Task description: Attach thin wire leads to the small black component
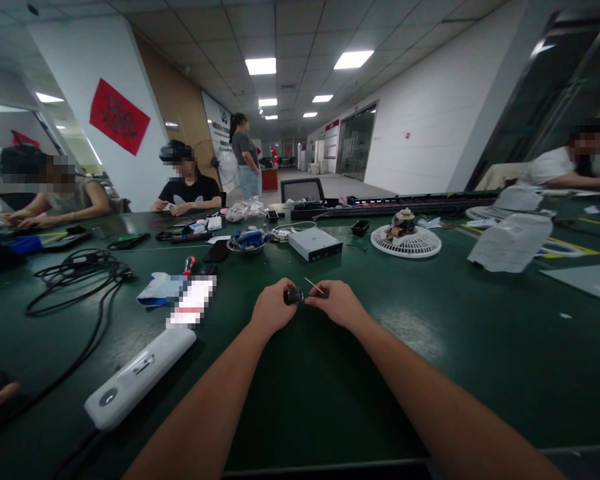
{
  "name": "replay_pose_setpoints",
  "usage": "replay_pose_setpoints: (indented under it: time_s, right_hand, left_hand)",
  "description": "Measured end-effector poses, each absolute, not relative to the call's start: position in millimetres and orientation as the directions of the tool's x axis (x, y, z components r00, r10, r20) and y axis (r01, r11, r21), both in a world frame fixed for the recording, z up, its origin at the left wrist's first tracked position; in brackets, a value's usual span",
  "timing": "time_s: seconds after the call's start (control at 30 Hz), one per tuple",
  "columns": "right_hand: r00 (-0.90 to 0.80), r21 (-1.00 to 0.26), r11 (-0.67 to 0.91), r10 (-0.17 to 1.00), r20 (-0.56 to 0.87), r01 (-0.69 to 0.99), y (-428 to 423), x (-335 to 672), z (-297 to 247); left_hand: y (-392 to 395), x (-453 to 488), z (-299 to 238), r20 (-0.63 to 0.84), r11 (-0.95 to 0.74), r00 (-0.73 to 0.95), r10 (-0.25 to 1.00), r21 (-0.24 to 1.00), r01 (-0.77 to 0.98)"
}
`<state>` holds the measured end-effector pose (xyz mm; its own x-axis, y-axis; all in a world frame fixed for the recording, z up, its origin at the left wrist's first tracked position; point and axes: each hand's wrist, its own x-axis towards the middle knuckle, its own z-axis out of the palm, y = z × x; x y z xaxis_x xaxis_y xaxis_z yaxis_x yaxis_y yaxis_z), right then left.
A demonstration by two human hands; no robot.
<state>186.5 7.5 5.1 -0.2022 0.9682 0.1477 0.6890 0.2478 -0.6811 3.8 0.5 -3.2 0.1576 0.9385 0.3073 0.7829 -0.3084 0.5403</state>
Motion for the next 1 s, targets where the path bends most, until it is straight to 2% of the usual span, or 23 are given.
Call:
replay_pose_setpoints:
  time_s: [0.17,0.33,0.6,0.77,1.0]
  right_hand:
    - [-0.249,-0.767,0.320,0.945,0.214,0.557,12.1,187.4,0.5]
    - [-0.152,-0.707,0.331,0.940,0.306,0.625,10.1,188.1,5.1]
    - [-0.198,-0.751,0.258,0.965,0.172,0.607,10.5,188.7,3.2]
    - [-0.238,-0.812,0.154,0.971,0.019,0.562,11.7,189.4,1.3]
    - [-0.240,-0.765,0.239,0.964,0.114,0.598,6.5,184.4,3.0]
  left_hand:
    - [-2.2,4.5,-2.1,0.349,-0.426,0.274,0.896,0.504,0.751]
    - [-3.8,4.0,-0.2,0.399,-0.490,0.306,0.864,0.529,0.693]
    - [-4.7,3.7,1.3,0.459,-0.552,0.339,0.821,0.487,0.677]
    - [-3.5,2.8,-0.5,0.459,-0.545,0.345,0.819,0.434,0.718]
    - [-6.2,5.7,3.5,0.405,-0.519,0.345,0.847,0.489,0.701]
